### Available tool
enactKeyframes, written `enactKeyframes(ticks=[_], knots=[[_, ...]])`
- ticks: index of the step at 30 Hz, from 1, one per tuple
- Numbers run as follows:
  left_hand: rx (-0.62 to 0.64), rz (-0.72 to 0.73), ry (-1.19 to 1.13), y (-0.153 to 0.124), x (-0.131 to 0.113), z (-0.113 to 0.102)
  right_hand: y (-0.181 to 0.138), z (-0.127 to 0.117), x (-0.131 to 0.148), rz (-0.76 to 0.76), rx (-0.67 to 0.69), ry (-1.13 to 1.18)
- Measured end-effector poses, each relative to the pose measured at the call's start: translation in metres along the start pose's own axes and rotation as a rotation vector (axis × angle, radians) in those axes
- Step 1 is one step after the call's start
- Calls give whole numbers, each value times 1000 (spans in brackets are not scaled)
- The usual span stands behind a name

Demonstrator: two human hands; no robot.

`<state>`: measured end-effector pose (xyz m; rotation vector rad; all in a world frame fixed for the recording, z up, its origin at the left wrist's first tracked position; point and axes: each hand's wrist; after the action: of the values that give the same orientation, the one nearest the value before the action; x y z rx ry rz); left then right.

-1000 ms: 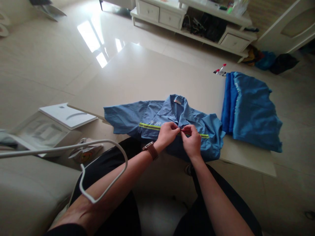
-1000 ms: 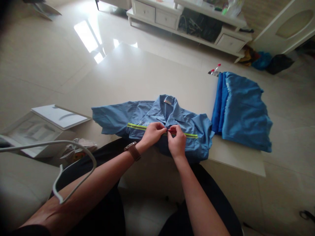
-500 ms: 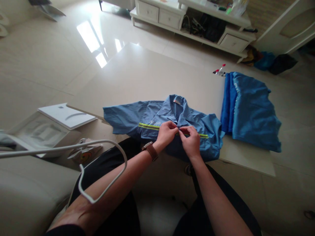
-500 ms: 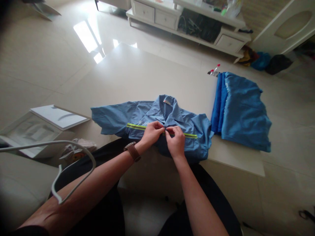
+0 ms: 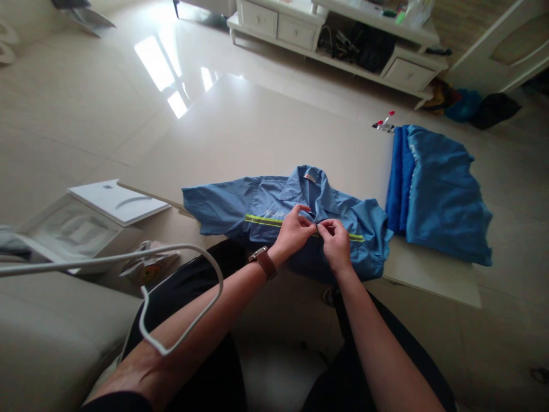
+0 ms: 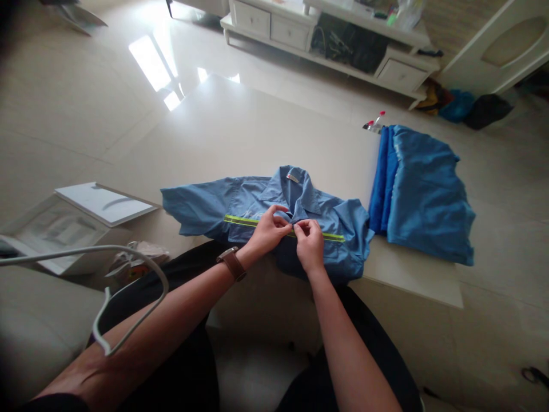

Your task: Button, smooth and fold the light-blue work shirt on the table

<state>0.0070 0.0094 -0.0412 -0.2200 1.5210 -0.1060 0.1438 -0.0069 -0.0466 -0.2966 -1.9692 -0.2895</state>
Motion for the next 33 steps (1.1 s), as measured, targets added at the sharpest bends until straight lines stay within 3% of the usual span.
enactKeyframes(ticks=[15, 19, 25, 33], knots=[[121, 122, 149, -5, -11, -6, 3, 4, -7, 377, 72, 336], [141, 126, 219, -5, -13, -9, 2, 5, -6, 392, 6, 360], [154, 317, 515, -6, -14, -13, 4, 3, -10, 377, 155, 297], [107, 173, 490, 2, -14, -13, 7, 2, -15, 323, 183, 182]])
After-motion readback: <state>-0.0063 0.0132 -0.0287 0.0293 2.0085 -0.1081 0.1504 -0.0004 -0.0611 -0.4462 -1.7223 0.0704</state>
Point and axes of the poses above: each hand's wrist, its own y-axis towards the middle knuckle, its own z-axis out of the palm, x = y × z, and after that the axes turned 8 degrees about -x, right-handed
